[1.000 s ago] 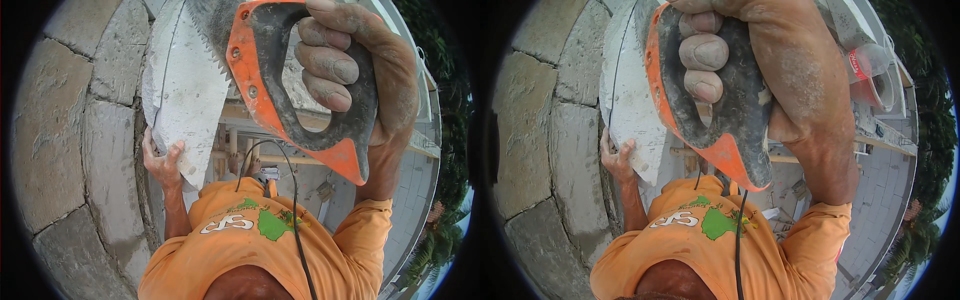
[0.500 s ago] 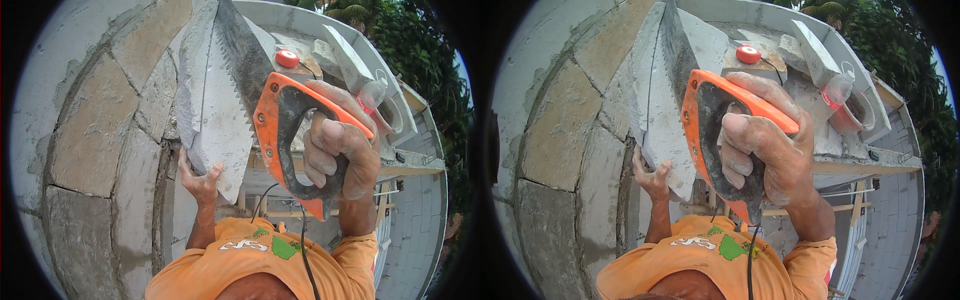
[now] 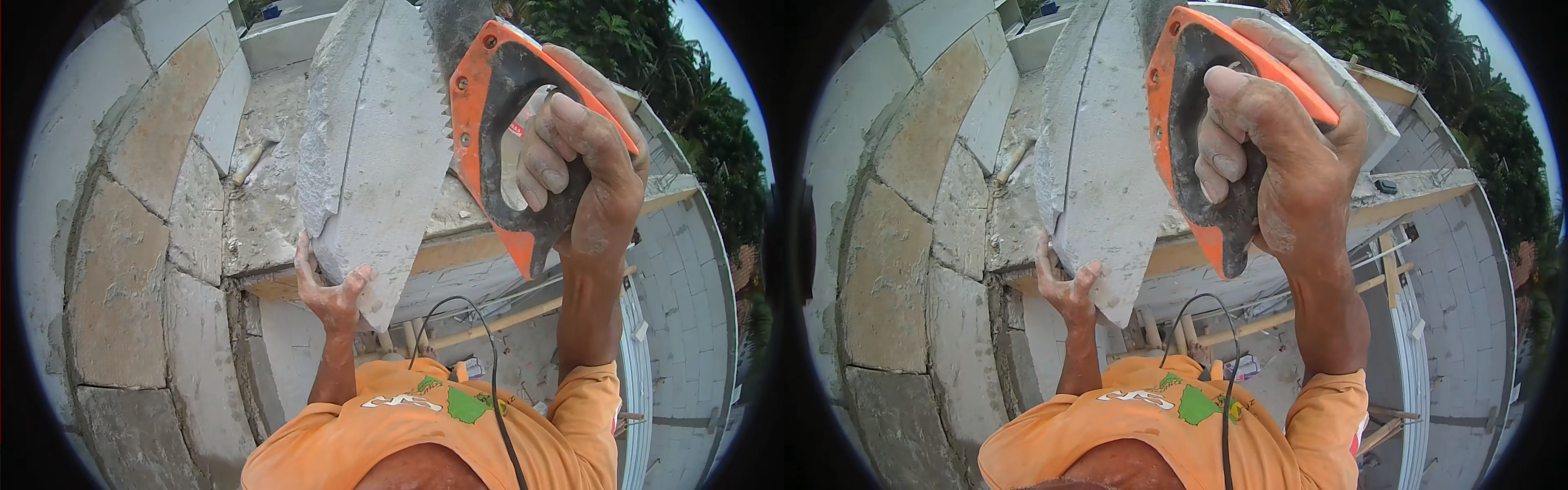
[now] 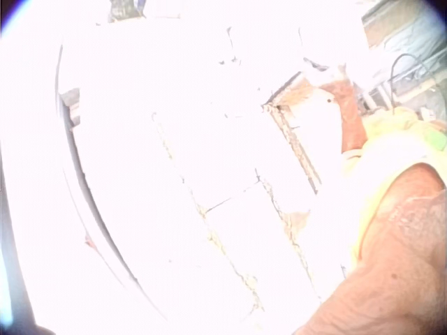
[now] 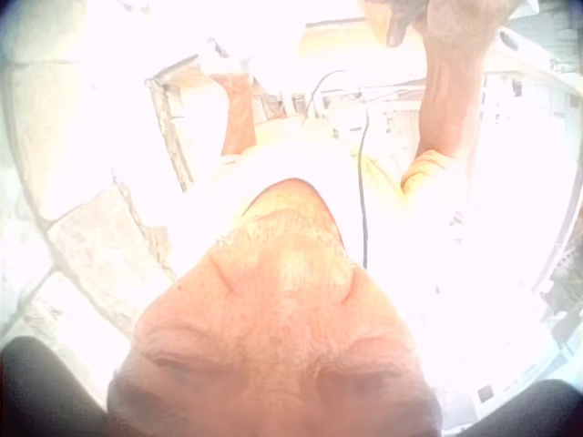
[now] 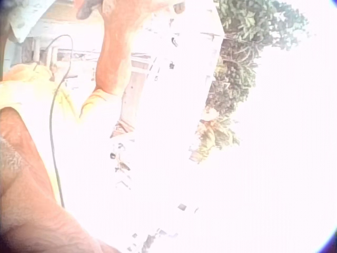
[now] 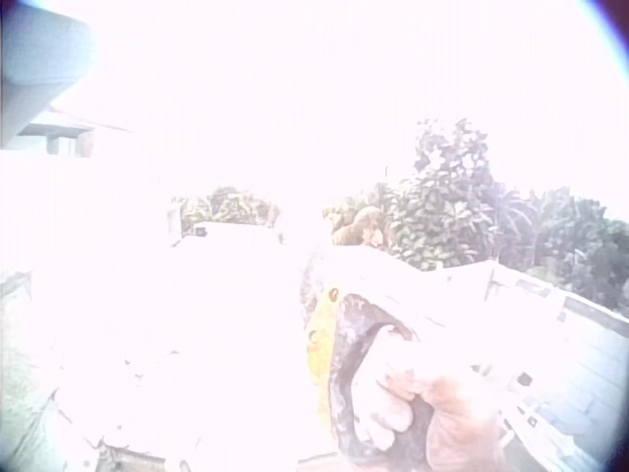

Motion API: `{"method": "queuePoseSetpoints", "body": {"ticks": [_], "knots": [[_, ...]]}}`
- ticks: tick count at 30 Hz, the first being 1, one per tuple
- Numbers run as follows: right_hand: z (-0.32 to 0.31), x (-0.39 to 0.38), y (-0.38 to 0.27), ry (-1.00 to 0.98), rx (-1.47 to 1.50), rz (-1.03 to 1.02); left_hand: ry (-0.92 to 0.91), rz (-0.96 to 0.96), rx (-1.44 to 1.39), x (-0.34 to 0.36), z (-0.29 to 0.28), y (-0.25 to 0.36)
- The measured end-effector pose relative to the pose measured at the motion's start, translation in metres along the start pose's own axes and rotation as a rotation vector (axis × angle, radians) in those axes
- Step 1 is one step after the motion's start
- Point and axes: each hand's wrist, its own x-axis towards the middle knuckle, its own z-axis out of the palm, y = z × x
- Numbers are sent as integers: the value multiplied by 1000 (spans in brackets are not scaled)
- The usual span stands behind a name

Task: The person measures a curved concrete block using a tape measure, marks it, and then saws through the block along the marked line while standing on a scaffold.

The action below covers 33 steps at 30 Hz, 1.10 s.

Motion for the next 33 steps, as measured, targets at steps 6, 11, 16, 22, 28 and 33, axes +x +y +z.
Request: {"method": "queuePoseSetpoints", "body": {"ticks": [6, 11, 16, 22, 28, 33], "knots": [[-59, 11, -89, 100, -277, -429, -246, -26, -96, -15, 31, 5], [-156, -63, -124, 369, -355, -518, -437, -15, -145, -25, 53, -1], [-205, -179, -114, 856, -784, -471, -774, 250, 68, -34, 76, -10], [-262, -322, -82, 1356, -942, -222, -1175, 248, 266, -70, 113, -25], [-279, -458, -30, 1744, -1002, 148, -1537, 80, 481, -148, 182, -81], [-262, -550, 26, 1910, -871, 522, -1758, 37, 752, -215, 201, -163]]}}
